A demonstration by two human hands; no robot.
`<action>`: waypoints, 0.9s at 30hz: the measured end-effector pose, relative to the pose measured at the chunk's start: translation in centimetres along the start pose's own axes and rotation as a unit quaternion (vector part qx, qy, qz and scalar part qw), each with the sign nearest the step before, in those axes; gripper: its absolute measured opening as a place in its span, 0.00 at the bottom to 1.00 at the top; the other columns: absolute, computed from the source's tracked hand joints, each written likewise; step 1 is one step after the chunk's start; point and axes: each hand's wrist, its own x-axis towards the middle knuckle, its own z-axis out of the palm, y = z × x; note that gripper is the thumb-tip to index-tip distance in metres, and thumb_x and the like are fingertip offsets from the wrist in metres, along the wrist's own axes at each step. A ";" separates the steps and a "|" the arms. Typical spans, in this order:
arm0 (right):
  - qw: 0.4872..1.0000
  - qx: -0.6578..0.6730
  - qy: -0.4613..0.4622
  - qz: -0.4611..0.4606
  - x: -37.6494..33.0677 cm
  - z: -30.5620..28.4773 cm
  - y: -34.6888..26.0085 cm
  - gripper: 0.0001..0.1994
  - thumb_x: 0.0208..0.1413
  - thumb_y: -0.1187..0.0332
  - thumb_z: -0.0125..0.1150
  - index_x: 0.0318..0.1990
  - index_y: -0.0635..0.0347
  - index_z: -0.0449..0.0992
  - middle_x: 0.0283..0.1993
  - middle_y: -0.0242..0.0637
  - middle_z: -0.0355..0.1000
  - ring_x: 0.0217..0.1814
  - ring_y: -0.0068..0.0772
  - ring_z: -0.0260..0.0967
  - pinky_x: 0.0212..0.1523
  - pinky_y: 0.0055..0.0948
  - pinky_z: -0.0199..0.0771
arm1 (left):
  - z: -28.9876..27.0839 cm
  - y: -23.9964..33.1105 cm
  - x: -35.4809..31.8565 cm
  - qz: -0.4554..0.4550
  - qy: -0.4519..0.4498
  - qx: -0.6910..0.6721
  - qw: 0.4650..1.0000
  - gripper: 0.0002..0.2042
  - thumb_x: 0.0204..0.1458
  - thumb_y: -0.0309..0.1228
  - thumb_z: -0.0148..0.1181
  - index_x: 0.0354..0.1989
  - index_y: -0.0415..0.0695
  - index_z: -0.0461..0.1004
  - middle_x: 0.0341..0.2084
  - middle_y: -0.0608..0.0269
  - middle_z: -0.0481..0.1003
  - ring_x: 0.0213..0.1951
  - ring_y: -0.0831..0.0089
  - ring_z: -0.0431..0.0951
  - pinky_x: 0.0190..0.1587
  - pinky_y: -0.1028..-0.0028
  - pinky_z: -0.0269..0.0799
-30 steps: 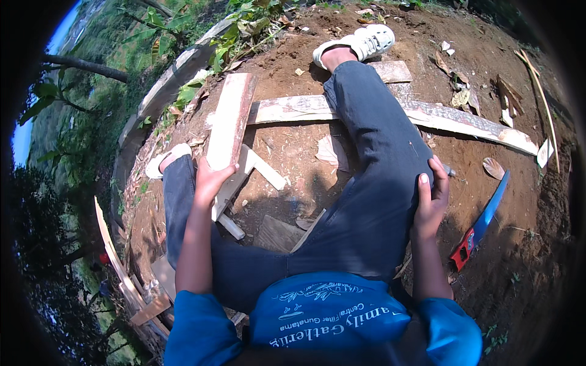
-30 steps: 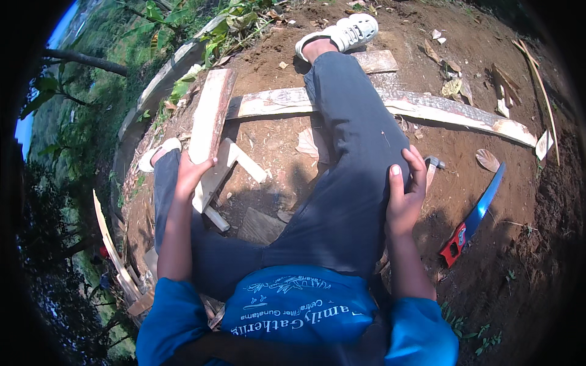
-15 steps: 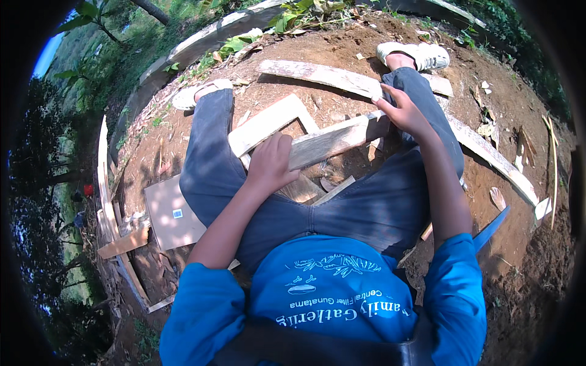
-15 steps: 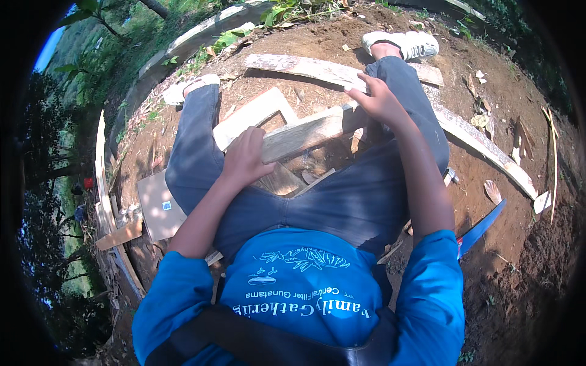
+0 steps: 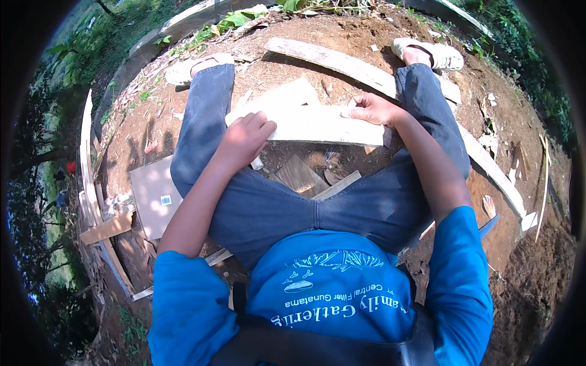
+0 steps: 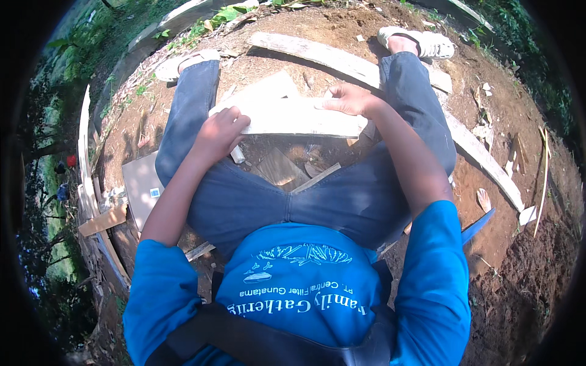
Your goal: The person sits on the ground outdoors and uses a hammer to drive nails into small wooden pieces. They repeatedly pick up wood, position it, and hammer nails to join the pieces together.
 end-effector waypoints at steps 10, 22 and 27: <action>0.998 -0.027 0.008 -0.056 8.3 2.9 0.5 0.10 0.53 0.64 0.75 0.35 0.60 0.82 0.34 0.31 0.80 0.34 0.20 0.75 0.37 0.24 0.75 | 3.7 -1.4 0.8 -0.152 -0.244 -0.031 0.957 0.48 0.33 0.52 0.77 0.60 0.33 0.62 0.54 0.45 0.67 0.61 0.53 0.68 0.59 0.59 0.71; 0.958 0.082 0.272 -0.045 8.8 7.6 7.8 0.12 0.57 0.62 0.67 0.41 0.60 0.81 0.37 0.33 0.81 0.38 0.21 0.77 0.41 0.26 0.76 | 6.2 -1.2 -1.1 -0.194 -0.319 0.066 0.925 0.43 0.35 0.48 0.77 0.57 0.35 0.64 0.53 0.50 0.64 0.55 0.57 0.69 0.49 0.63 0.78; 0.967 -0.002 0.252 -0.017 7.7 7.4 6.0 0.12 0.56 0.60 0.66 0.35 0.60 0.83 0.31 0.34 0.81 0.32 0.20 0.77 0.37 0.26 0.76 | 6.2 -1.0 -1.0 -0.175 -0.341 0.099 0.918 0.43 0.35 0.47 0.77 0.58 0.35 0.64 0.53 0.50 0.64 0.57 0.57 0.68 0.50 0.64 0.76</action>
